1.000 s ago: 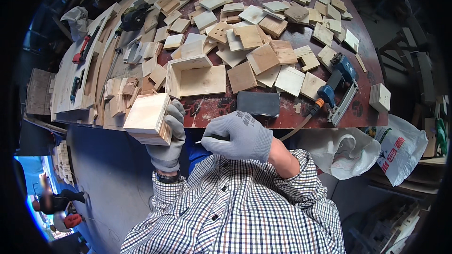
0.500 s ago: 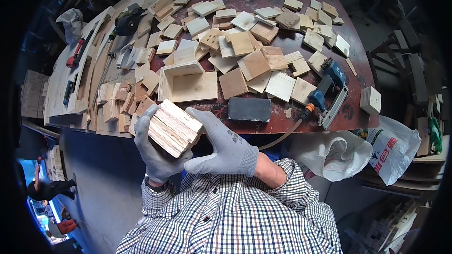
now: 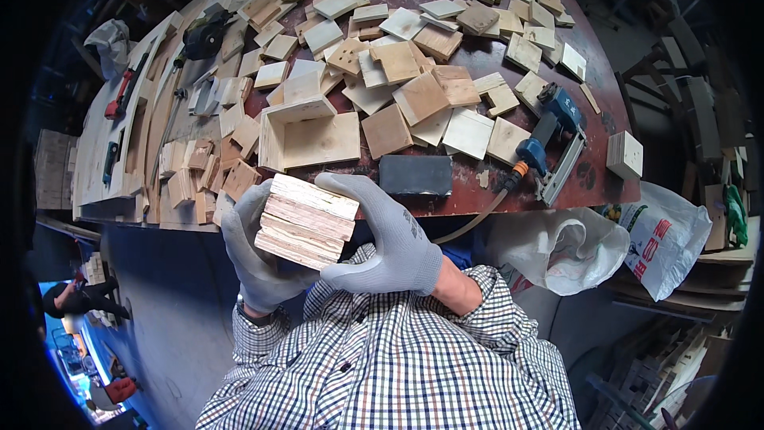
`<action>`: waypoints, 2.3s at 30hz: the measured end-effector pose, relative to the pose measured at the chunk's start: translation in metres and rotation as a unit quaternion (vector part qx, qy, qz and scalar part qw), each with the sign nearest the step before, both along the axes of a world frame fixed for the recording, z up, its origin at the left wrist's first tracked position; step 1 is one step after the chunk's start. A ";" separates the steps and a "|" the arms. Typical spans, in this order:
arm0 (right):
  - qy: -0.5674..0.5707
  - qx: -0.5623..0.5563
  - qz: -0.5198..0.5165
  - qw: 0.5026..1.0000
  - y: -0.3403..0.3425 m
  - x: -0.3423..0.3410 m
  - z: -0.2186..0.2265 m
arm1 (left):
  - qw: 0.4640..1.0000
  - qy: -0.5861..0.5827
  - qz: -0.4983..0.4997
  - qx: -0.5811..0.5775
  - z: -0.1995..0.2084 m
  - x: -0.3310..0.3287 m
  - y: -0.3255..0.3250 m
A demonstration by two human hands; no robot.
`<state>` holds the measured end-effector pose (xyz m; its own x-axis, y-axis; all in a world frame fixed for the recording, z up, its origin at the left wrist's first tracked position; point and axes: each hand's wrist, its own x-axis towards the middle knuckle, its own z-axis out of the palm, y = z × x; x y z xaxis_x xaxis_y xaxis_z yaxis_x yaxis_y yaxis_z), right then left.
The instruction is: The person assembles small wooden boxes by hand, picking up pre-cut wooden pieces from a table and fitting them together. The person repeatedly forms box shapes and places them on the table among many other pieces.
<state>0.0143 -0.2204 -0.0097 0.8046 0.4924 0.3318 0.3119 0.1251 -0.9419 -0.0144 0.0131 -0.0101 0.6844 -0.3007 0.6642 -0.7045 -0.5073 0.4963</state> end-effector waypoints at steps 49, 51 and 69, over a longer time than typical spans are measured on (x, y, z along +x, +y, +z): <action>-0.234 -0.126 -0.132 0.955 0.009 -0.022 -0.013 | 0.965 0.007 0.261 -0.042 0.000 0.032 -0.004; -0.161 -0.051 -0.206 0.964 0.012 -0.010 -0.024 | 0.964 0.055 0.249 -0.074 0.004 0.030 -0.002; -0.291 -0.250 -0.201 0.901 0.015 0.000 0.029 | 0.932 0.224 0.246 -0.146 0.001 0.031 -0.018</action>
<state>0.0147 -0.2058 0.0195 0.7133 0.4042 0.5725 0.6961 -0.5032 -0.5121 0.0167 -0.0045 -0.0095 0.9197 0.2721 0.2832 -0.1112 -0.5112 0.8522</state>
